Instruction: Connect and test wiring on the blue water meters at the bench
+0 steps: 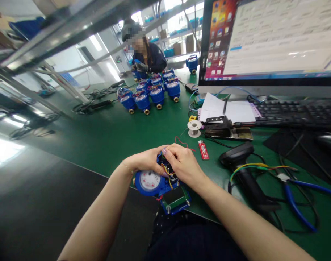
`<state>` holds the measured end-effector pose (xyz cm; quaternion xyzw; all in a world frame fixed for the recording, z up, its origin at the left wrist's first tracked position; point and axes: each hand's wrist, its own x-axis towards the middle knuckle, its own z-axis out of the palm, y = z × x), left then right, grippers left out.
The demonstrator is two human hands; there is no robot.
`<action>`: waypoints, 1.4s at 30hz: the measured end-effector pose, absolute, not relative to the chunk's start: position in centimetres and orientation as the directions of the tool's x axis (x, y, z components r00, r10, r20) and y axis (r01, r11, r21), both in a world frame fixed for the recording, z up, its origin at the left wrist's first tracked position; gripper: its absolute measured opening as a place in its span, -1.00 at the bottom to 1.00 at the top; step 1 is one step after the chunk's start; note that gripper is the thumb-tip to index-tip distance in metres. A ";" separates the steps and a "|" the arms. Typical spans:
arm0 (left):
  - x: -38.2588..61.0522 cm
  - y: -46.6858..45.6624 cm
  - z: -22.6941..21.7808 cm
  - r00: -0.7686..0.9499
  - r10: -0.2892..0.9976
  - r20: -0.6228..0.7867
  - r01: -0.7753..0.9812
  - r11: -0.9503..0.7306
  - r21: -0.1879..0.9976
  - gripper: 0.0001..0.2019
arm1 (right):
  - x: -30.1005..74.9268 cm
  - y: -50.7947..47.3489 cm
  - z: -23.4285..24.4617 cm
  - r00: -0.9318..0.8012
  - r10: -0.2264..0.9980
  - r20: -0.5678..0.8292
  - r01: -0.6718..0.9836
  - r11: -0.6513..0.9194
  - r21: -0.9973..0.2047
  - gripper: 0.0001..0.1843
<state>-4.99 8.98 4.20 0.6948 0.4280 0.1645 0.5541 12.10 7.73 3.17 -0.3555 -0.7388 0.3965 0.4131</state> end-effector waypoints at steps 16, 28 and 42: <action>-4.9 9.1 5.0 0.569 0.753 -0.332 0.478 0.026 0.878 -0.32 | 10.7 6.1 1.4 -0.037 0.860 0.510 0.208 0.505 -0.837 -0.52; -5.2 9.8 4.5 0.583 0.723 -0.371 0.429 0.114 0.896 -0.24 | 10.5 6.3 1.0 0.100 0.909 0.404 0.068 0.399 -0.915 -0.48; -5.6 10.6 4.0 0.614 0.691 -0.382 0.431 0.112 0.895 -0.16 | 9.9 6.2 0.2 0.211 0.919 0.334 -0.101 0.360 -0.927 -0.44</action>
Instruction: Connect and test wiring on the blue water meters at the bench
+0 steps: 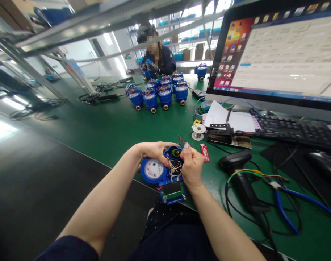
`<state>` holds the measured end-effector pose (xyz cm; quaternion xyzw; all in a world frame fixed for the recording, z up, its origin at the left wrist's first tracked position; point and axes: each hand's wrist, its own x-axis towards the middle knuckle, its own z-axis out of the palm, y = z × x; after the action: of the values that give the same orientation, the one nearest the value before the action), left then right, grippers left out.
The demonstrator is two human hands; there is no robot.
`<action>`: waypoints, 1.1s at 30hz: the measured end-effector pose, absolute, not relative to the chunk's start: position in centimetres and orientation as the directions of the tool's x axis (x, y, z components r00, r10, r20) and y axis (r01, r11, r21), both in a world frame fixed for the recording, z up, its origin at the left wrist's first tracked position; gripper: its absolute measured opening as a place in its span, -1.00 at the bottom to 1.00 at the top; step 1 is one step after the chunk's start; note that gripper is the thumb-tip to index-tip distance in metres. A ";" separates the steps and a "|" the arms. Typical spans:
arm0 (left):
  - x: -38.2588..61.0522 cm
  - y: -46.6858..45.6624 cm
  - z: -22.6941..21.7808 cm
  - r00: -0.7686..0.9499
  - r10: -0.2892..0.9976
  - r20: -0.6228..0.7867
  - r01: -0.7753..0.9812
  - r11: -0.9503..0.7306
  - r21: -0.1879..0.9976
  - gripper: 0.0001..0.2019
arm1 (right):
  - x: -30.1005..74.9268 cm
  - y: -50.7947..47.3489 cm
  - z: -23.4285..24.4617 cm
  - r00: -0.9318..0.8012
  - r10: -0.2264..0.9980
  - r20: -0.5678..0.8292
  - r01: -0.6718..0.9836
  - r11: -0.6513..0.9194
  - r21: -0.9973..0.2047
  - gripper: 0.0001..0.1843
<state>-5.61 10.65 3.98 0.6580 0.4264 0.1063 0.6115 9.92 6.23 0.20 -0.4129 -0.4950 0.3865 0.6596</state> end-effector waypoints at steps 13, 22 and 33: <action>-7.1 11.1 3.0 0.587 0.720 -0.370 0.224 0.295 0.929 -0.31 | 12.0 9.0 8.4 0.313 0.740 0.595 -0.181 0.662 -0.728 -0.44; -4.6 6.3 6.2 0.469 0.792 -0.391 0.728 -0.096 0.679 -0.01 | 13.4 14.5 10.7 -0.526 0.714 0.461 0.131 0.604 -0.786 -0.54; -3.1 4.2 6.3 0.295 0.873 -0.388 0.812 -0.015 0.584 0.00 | 9.6 16.8 3.7 -0.770 0.607 -0.196 0.638 0.725 -0.260 -0.73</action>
<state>-3.07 4.17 6.30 0.7113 0.5923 0.0409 0.3762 9.58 16.83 3.69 -0.3355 -0.9274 0.1578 -0.0486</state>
